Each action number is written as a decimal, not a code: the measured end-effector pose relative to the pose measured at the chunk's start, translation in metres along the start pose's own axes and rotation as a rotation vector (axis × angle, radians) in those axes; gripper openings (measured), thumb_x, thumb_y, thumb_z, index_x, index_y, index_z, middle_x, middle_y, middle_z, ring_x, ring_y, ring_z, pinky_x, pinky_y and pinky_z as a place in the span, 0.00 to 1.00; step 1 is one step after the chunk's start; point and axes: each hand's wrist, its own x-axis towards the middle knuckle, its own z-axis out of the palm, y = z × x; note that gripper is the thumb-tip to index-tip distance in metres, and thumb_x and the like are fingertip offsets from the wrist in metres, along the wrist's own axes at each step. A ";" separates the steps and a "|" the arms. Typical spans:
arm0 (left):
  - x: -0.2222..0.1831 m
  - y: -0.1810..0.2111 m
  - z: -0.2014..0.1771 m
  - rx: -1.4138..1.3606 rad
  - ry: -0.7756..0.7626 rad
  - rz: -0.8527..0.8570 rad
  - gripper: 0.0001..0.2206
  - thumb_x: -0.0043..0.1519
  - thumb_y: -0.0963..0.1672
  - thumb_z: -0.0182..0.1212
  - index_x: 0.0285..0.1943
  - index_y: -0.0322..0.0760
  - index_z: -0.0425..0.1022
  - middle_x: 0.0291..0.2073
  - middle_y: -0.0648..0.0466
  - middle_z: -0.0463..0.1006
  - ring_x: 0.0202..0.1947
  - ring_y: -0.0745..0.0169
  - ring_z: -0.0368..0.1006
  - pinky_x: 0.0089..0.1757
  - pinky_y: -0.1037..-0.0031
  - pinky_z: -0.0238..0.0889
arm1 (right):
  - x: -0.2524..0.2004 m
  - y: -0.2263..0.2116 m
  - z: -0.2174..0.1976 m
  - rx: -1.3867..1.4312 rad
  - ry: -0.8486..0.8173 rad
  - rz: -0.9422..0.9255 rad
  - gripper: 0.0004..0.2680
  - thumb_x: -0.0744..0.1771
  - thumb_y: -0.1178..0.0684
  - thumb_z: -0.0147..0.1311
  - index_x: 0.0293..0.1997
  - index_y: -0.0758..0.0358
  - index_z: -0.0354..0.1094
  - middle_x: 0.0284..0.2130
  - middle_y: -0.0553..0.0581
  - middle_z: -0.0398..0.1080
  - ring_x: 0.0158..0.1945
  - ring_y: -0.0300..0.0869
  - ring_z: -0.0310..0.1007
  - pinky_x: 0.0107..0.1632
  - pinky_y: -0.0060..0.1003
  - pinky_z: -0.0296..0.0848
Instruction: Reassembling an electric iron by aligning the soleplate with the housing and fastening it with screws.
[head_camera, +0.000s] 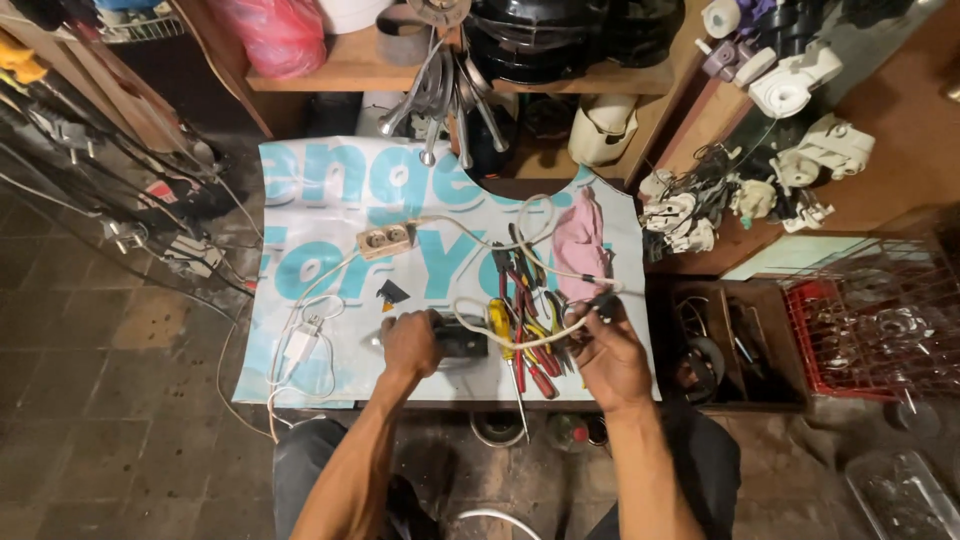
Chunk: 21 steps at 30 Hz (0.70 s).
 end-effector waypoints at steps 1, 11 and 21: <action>0.002 0.000 -0.002 -0.002 0.001 -0.002 0.20 0.46 0.44 0.72 0.49 0.52 0.79 0.37 0.58 0.81 0.46 0.54 0.77 0.60 0.51 0.55 | 0.002 -0.003 -0.004 -0.001 -0.002 0.001 0.10 0.65 0.60 0.56 0.48 0.50 0.68 0.37 0.56 0.74 0.42 0.46 0.78 0.44 0.36 0.78; -0.016 0.033 -0.034 0.295 -0.091 0.346 0.11 0.56 0.42 0.64 0.45 0.55 0.83 0.45 0.62 0.83 0.62 0.63 0.67 0.67 0.40 0.24 | 0.042 0.005 -0.068 0.125 0.230 -0.018 0.05 0.67 0.58 0.58 0.46 0.57 0.71 0.40 0.54 0.75 0.46 0.41 0.77 0.53 0.35 0.79; 0.008 0.032 -0.019 0.450 0.168 0.600 0.09 0.60 0.44 0.58 0.43 0.57 0.82 0.42 0.67 0.82 0.58 0.70 0.67 0.70 0.44 0.26 | 0.086 0.027 -0.097 -0.020 0.447 0.221 0.08 0.66 0.48 0.60 0.42 0.56 0.67 0.34 0.50 0.71 0.37 0.39 0.72 0.49 0.36 0.80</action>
